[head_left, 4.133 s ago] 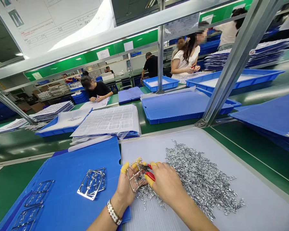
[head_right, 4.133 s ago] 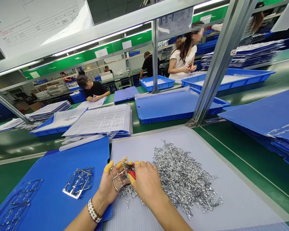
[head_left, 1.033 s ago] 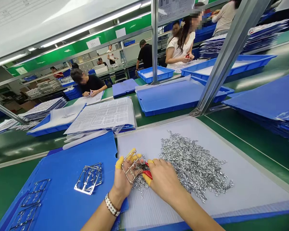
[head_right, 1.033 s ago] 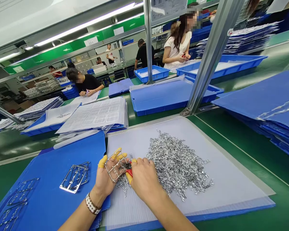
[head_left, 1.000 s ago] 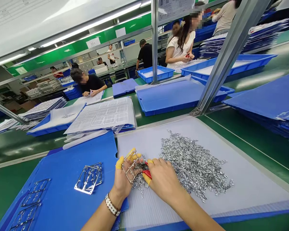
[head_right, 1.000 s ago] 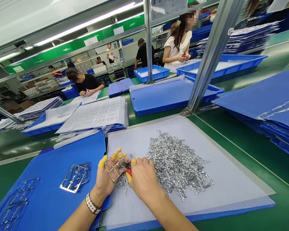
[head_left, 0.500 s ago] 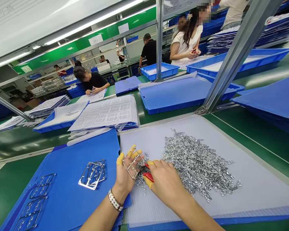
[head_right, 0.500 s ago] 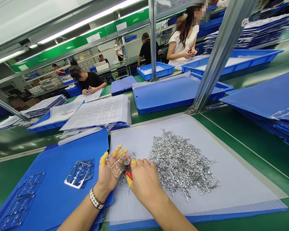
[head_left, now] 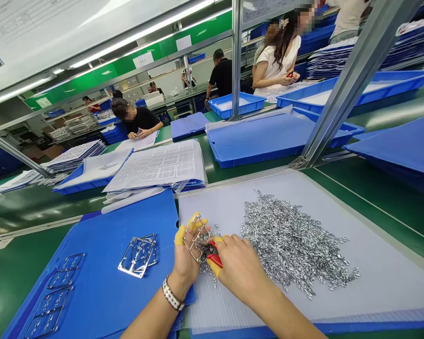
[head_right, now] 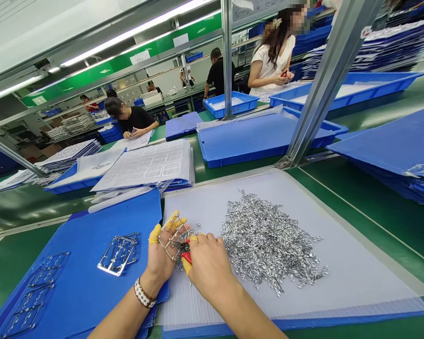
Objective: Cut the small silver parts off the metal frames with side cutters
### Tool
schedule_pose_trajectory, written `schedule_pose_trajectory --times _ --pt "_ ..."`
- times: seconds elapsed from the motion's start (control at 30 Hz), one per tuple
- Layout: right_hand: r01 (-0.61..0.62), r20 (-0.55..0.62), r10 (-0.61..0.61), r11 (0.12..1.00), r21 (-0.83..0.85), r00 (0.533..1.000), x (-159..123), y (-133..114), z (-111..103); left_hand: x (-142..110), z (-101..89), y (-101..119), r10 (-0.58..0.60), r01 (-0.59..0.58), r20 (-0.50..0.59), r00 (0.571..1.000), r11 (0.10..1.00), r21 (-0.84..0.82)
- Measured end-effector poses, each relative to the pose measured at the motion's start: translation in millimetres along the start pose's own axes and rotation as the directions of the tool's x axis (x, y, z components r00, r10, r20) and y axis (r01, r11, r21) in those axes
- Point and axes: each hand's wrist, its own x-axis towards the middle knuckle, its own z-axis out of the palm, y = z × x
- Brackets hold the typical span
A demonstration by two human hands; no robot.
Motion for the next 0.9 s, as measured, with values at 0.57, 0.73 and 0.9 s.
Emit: schedule_pose_trajectory --times 0.57,0.73,0.9 --pt "-0.013 -0.053 0.01 0.998 -0.059 0.999 -3 8 -5 1 -1.0 1 0.035 -0.035 -0.017 0.999 0.999 0.004" --pt "-0.06 -0.113 0.07 0.994 0.096 0.991 -13 36 -4 1 -2.9 4 -0.01 0.007 0.058 0.998 0.998 0.055" --pt "-0.045 -0.151 0.096 0.948 0.314 0.984 -23 55 -1 -11 0.6 17 0.075 -0.117 0.17 0.983 0.961 0.252"
